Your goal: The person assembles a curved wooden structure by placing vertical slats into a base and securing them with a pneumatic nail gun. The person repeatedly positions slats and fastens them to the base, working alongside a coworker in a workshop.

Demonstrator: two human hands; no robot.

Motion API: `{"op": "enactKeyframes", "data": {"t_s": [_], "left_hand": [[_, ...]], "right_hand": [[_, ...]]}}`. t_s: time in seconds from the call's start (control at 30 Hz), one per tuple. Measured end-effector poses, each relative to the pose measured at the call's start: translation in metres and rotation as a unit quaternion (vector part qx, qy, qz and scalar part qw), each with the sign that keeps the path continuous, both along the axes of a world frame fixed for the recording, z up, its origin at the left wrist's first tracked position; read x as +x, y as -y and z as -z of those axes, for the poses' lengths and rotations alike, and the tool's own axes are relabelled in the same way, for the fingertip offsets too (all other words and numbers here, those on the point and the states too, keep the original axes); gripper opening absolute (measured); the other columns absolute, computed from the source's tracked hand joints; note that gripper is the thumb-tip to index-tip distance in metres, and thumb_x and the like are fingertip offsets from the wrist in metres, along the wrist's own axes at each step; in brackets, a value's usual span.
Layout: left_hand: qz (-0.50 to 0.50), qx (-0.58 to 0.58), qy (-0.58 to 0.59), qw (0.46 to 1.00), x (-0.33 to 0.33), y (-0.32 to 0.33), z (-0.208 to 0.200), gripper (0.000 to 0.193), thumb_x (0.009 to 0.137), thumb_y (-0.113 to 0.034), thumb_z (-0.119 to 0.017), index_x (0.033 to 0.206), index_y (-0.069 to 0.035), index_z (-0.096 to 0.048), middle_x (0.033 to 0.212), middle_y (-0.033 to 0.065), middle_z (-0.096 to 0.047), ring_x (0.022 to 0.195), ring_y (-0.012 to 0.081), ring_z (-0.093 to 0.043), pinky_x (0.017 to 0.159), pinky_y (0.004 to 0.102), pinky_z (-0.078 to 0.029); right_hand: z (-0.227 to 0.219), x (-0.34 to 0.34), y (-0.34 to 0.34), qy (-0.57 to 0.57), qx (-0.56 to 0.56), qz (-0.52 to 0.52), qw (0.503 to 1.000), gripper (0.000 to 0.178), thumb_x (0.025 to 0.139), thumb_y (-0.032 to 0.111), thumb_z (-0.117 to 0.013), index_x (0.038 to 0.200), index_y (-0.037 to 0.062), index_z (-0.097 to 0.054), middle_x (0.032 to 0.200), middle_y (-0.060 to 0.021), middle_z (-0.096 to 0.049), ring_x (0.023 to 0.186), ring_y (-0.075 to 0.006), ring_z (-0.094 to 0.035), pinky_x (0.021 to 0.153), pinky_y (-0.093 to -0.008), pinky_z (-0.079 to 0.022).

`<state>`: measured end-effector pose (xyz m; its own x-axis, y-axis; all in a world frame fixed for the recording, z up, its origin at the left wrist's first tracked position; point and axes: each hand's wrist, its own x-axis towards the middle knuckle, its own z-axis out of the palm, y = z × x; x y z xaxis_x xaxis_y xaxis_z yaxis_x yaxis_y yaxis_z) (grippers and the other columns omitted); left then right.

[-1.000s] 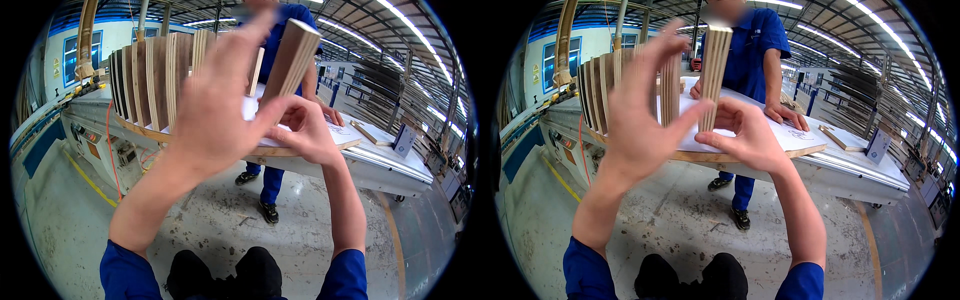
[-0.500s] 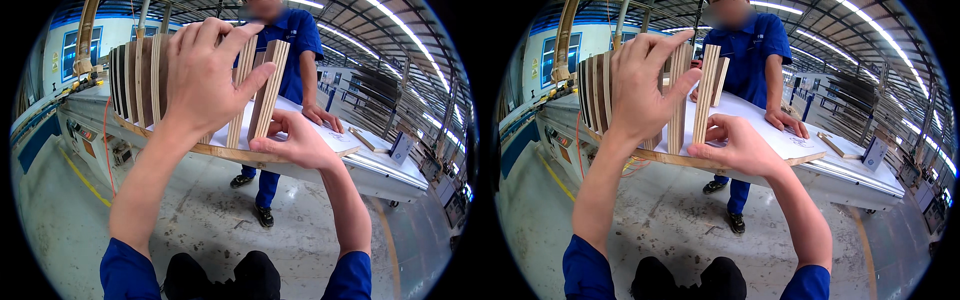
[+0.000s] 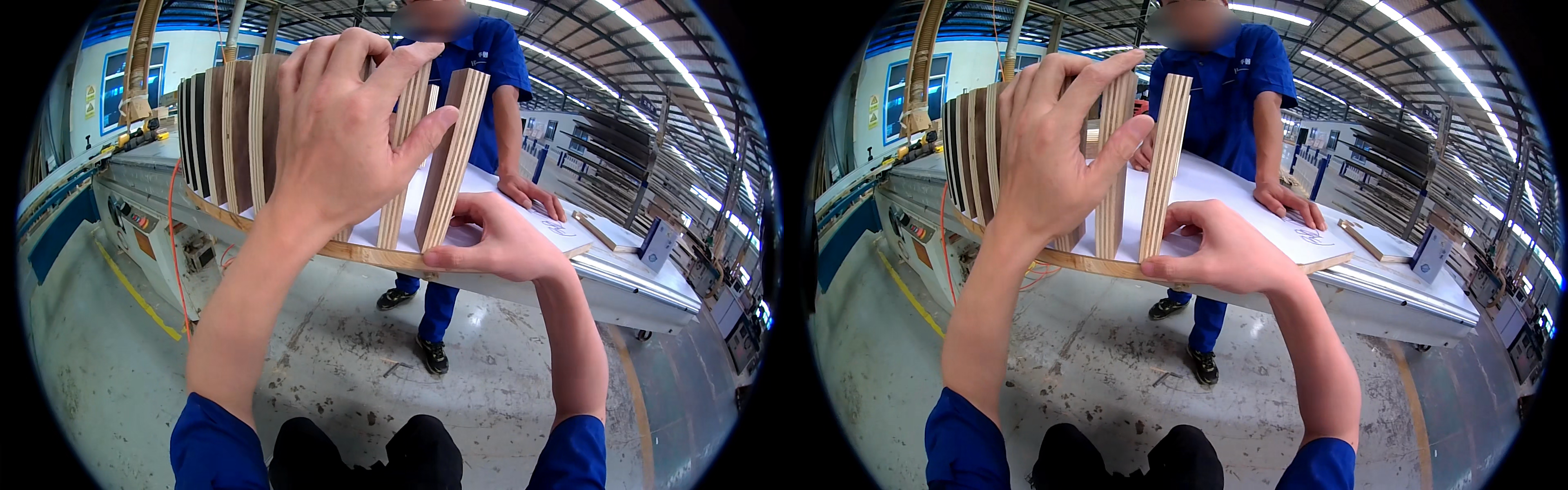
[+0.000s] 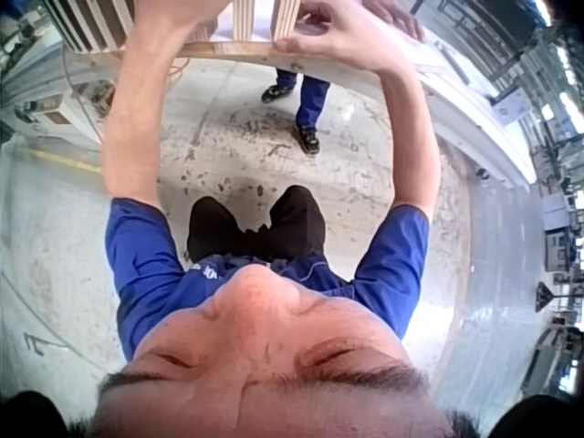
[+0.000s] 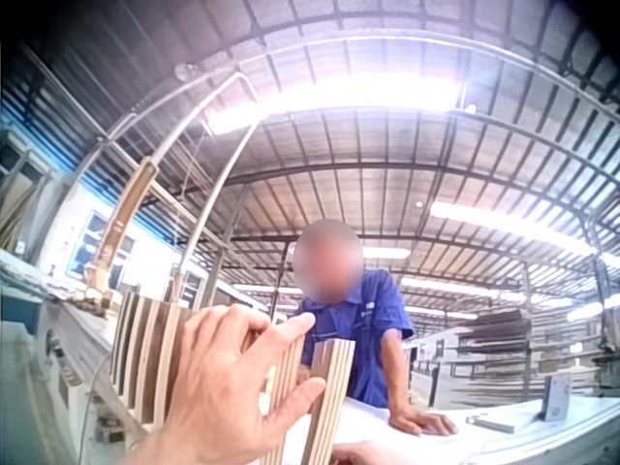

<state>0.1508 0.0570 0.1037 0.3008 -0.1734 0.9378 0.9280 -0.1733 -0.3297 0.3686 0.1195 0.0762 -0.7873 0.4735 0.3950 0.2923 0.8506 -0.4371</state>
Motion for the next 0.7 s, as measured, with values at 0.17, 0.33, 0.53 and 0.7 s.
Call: {"op": "enactKeyframes", "data": {"t_s": [0.17,0.33,0.53,0.7], "left_hand": [[0.001,0.001,0.000,1.000,0.000,-0.001,0.000,0.047,0.089,-0.041,-0.067,0.128,-0.016,-0.066,0.101,0.0067,-0.058,0.099,0.0259,-0.053,0.093,0.0407,-0.036],[0.001,0.012,0.001,1.000,0.001,-0.003,0.000,0.045,0.087,-0.036,-0.071,0.128,-0.017,-0.066,0.100,0.0057,-0.058,0.099,0.0252,-0.053,0.092,0.0403,-0.037],[0.001,0.007,0.003,1.000,0.000,-0.003,0.002,0.044,0.085,-0.029,-0.073,0.127,-0.018,-0.066,0.100,0.0045,-0.058,0.098,0.0239,-0.053,0.091,0.0390,-0.037],[-0.007,-0.042,-0.001,0.999,0.023,0.022,-0.004,0.045,0.084,-0.027,-0.073,0.127,-0.018,-0.066,0.099,0.0042,-0.058,0.097,0.0235,-0.053,0.090,0.0381,-0.037]], "right_hand": [[-0.001,0.000,0.000,0.004,-0.004,0.002,1.000,0.057,0.078,0.045,-0.080,0.101,-0.0065,-0.070,0.089,-0.0135,-0.070,0.082,-0.0192,-0.063,0.080,-0.0305,-0.049],[-0.003,-0.002,0.003,0.008,-0.005,0.000,1.000,0.058,0.078,0.045,-0.079,0.102,-0.0070,-0.069,0.091,-0.0147,-0.070,0.084,-0.0207,-0.063,0.081,-0.0309,-0.049],[0.006,0.000,-0.012,-0.015,0.004,-0.034,0.999,0.059,0.079,0.044,-0.079,0.104,-0.0081,-0.068,0.094,-0.0155,-0.069,0.089,-0.0213,-0.063,0.084,-0.0320,-0.049],[0.001,0.001,-0.006,-0.003,-0.012,-0.026,1.000,0.056,0.079,0.043,-0.078,0.104,-0.0064,-0.068,0.093,-0.0145,-0.069,0.089,-0.0207,-0.063,0.085,-0.0320,-0.048]]}}
